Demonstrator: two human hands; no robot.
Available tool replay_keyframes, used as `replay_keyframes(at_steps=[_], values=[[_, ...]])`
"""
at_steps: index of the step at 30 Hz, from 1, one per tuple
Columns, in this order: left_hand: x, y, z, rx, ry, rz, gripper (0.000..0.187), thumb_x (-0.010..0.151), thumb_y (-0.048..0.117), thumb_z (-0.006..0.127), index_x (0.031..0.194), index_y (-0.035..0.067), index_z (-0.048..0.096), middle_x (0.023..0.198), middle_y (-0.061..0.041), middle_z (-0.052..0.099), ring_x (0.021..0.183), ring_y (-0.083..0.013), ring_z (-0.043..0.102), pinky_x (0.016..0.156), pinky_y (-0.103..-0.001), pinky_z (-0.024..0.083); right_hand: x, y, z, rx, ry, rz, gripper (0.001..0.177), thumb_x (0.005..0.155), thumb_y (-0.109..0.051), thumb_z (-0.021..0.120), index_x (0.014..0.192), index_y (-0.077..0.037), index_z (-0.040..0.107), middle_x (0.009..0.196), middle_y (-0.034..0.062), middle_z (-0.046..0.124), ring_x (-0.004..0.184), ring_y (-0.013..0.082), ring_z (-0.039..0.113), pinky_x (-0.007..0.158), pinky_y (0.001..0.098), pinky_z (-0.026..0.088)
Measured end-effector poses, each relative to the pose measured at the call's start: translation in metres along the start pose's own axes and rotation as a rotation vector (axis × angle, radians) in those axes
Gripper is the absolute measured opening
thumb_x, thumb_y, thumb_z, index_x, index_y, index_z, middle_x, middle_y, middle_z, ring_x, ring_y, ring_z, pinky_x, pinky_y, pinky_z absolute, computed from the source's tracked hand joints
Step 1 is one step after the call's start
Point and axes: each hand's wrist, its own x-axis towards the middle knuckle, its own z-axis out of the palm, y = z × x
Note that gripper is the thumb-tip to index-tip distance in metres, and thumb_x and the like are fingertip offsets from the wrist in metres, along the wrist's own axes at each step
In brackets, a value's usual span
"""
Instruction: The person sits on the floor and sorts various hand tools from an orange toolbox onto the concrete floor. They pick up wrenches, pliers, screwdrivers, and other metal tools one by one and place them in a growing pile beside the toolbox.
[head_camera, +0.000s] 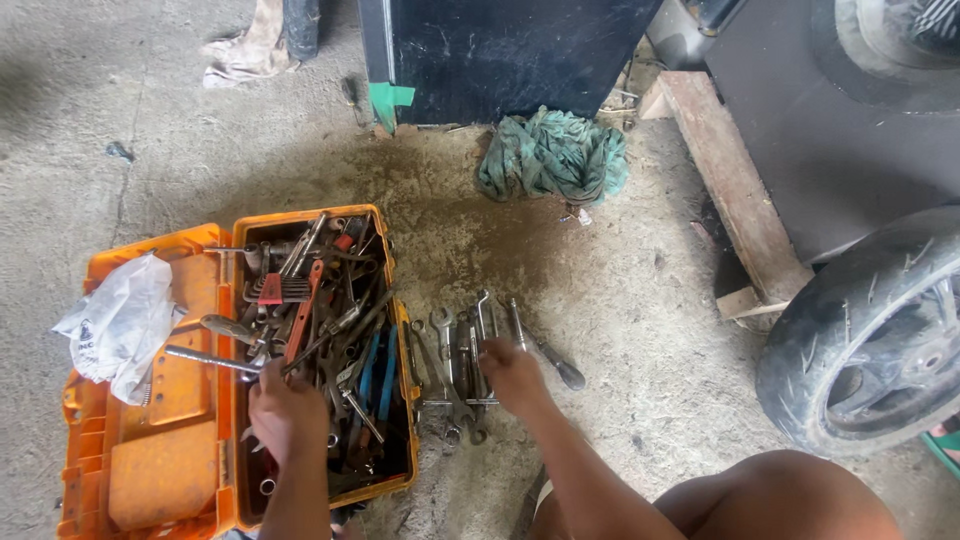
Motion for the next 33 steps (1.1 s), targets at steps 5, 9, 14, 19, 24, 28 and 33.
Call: replay_keyframes(at_steps=[5, 9, 14, 19, 24, 28, 33], values=[[-0.014, 0.049, -0.022, -0.332, 0.049, 0.108, 0.023, 0.098, -0.001, 0.059, 0.117, 0.003, 0.070, 0.101, -0.019, 0.070, 0.072, -0.0233, 0.068, 0.058, -0.035, 0.055, -0.029, -0.086, 0.015, 0.372, -0.370, 0.025, 0.047, 0.101, -0.039, 0.055, 0.139, -0.011, 0.062, 0.131, 0.0100, 0.069, 0.107, 0.0163, 0.065, 0.094, 0.0393, 0.052], [-0.037, 0.100, -0.041, -0.596, -0.034, 0.175, 0.018, 0.098, -0.004, 0.053, 0.106, 0.003, 0.067, 0.090, -0.014, 0.071, 0.066, -0.0198, 0.068, 0.052, -0.030, 0.057, -0.028, -0.120, 0.033, 0.706, -0.540, 0.017, 0.043, 0.104, -0.043, 0.052, 0.121, -0.004, 0.063, 0.110, 0.0129, 0.070, 0.097, 0.0251, 0.068, 0.085, 0.0421, 0.055], [-0.076, 0.137, -0.050, -0.753, -0.186, 0.380, 0.014, 0.099, -0.004, 0.049, 0.104, 0.004, 0.059, 0.089, -0.011, 0.071, 0.072, -0.0185, 0.072, 0.056, -0.030, 0.062, -0.022, -0.114, 0.016, 0.799, -0.403, 0.041, 0.033, 0.099, -0.036, 0.058, 0.111, -0.006, 0.066, 0.104, 0.0121, 0.072, 0.099, 0.0239, 0.068, 0.092, 0.0378, 0.053], [-0.086, 0.137, -0.046, -0.645, -0.270, 0.524, 0.011, 0.095, 0.004, 0.060, 0.106, 0.004, 0.058, 0.085, -0.016, 0.075, 0.074, -0.0294, 0.075, 0.059, -0.039, 0.059, -0.011, -0.064, -0.014, 0.624, -0.190, 0.307, 0.032, 0.100, -0.039, 0.049, 0.108, -0.014, 0.067, 0.086, 0.0088, 0.073, 0.076, 0.0190, 0.069, 0.070, 0.0342, 0.055], [-0.061, 0.104, -0.029, -0.293, -0.422, 0.241, 0.017, 0.097, 0.015, 0.059, 0.114, 0.009, 0.060, 0.082, -0.017, 0.075, 0.073, -0.0317, 0.076, 0.065, -0.043, 0.059, 0.027, 0.033, -0.015, 0.562, -0.010, 0.283, 0.025, 0.100, -0.025, 0.056, 0.104, -0.004, 0.070, 0.068, 0.0081, 0.063, 0.052, 0.0182, 0.053, 0.046, 0.0338, 0.041], [-0.032, 0.057, -0.011, -0.148, -0.311, 0.215, 0.022, 0.095, 0.014, 0.061, 0.116, 0.008, 0.064, 0.086, -0.018, 0.076, 0.075, -0.0348, 0.075, 0.068, -0.047, 0.058, 0.053, 0.110, -0.012, 0.550, 0.018, 0.276, 0.032, 0.104, -0.023, 0.056, 0.107, 0.005, 0.070, 0.079, 0.0158, 0.064, 0.060, 0.0243, 0.058, 0.054, 0.0379, 0.046], [-0.004, 0.024, -0.003, -0.040, -0.114, 0.267, 0.028, 0.094, 0.018, 0.064, 0.119, 0.007, 0.065, 0.112, -0.019, 0.072, 0.108, -0.0338, 0.069, 0.101, -0.050, 0.052, 0.047, 0.105, -0.015, 0.155, 0.050, 0.251, 0.038, 0.098, -0.024, 0.061, 0.132, -0.007, 0.066, 0.120, 0.0132, 0.073, 0.106, 0.0229, 0.067, 0.092, 0.0391, 0.051]])
